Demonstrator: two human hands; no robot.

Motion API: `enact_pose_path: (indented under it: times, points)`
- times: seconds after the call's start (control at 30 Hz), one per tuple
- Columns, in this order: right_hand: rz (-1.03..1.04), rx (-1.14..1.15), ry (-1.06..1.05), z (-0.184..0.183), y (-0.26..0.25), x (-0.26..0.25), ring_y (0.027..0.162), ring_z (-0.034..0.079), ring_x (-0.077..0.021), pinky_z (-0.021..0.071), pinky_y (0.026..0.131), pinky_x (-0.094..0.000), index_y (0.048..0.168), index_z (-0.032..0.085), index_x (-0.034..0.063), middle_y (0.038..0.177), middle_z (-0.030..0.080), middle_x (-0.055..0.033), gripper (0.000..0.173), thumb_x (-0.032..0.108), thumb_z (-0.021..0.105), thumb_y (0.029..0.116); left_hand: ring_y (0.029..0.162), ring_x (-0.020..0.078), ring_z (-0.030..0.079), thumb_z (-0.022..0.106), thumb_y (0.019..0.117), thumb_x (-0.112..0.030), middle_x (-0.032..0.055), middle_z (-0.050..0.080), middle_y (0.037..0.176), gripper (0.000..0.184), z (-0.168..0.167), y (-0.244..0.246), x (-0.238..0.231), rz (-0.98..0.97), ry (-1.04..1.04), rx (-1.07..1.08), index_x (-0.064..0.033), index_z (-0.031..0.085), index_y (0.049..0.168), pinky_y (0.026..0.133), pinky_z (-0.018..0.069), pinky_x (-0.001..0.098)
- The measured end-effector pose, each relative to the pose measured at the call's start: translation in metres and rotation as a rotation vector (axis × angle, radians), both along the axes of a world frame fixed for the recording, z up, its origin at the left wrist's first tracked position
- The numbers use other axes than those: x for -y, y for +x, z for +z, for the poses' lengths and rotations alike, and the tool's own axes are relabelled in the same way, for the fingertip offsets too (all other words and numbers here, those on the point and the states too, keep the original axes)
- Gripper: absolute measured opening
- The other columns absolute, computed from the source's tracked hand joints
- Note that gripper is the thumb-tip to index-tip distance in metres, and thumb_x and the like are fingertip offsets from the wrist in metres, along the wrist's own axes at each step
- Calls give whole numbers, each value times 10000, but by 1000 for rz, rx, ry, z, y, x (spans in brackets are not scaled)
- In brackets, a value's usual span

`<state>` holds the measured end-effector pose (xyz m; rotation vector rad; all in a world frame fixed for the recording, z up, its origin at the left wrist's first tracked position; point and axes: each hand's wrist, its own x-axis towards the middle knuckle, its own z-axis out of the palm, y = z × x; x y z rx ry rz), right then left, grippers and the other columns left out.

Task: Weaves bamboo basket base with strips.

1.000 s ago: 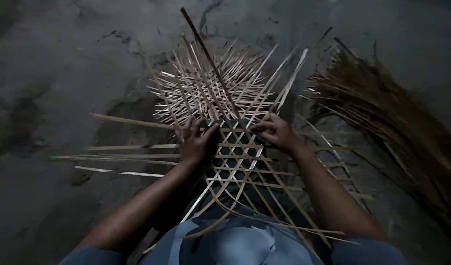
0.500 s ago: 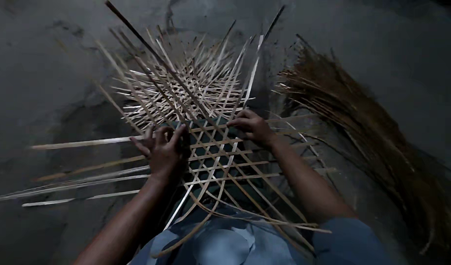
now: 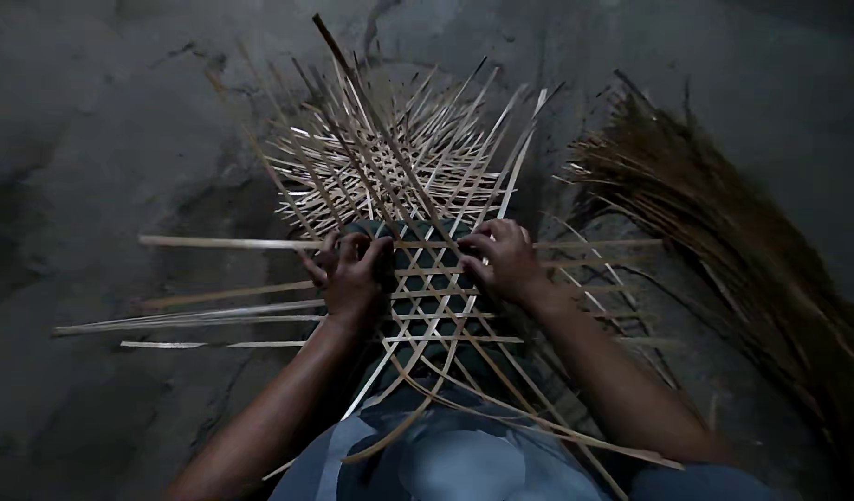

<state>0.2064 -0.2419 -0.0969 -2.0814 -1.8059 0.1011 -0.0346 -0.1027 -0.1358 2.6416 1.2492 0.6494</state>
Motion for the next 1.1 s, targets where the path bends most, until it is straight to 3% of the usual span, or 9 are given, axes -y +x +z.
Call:
enact_pose_path:
  times: [0.07,0.13,0.27,0.37,0.67,0.77,1.0,1.1]
  points:
    - [-39,65,61,-2,-29,-2,1205,605,-341,471,1027,-573,1342,676,204,1224,674,-118,455,410,694,937,1447,460,358,678,918,-173,79,611,1370,461,2,-5,6,18,-28,-1,-408,665,1313,1099,82,837]
    - [-76,41,38,-10,-52,-4,1238,582,-339,465,1053,-546,1430,615,233,1281,647,-123,564,409,721,905,1445,459,363,679,909,-162,78,614,1362,488,-1,-9,10,39,-12,-5,-425,658,1319,1095,95,840]
    - [-137,-27,42,-23,-65,-9,1307,509,-330,455,1077,-509,1438,607,257,1355,579,-119,584,348,734,875,1431,454,382,640,929,-208,60,630,1339,460,-8,-12,12,55,79,30,-444,655,1324,1099,95,828]
    - [-131,-55,71,-31,-63,-10,1316,502,-307,459,1076,-486,1438,607,291,1372,570,-102,573,381,722,884,1414,449,400,648,924,-184,60,633,1325,452,-9,-12,11,66,82,40,-446,675,1290,1102,101,820]
    - [-169,-86,104,-41,-59,-11,1251,515,-321,468,1018,-513,1345,657,300,1291,581,-90,519,396,743,842,1314,402,504,646,953,-265,28,690,1189,336,-19,-11,8,90,125,70,-492,715,1191,1108,176,756]
    - [-180,-118,97,-40,-60,-10,1253,501,-309,454,1030,-507,1327,665,304,1280,576,-73,511,384,752,829,1276,373,531,640,966,-336,30,697,1156,267,-22,-11,8,88,146,95,-475,735,1174,1108,217,714]
    - [-192,-104,85,-41,-59,-13,1264,503,-310,459,1031,-513,1305,671,319,1275,580,-73,479,423,739,842,1243,355,549,661,932,-318,27,700,1115,240,-18,-6,7,88,146,68,-443,754,1115,1096,263,677]
    - [-140,-232,128,-39,-51,-6,1266,520,-272,462,1051,-483,1328,681,299,1290,598,-61,443,405,724,900,1333,424,492,651,928,-240,54,686,1222,309,-12,-13,7,43,93,120,-424,745,1158,1110,167,774]
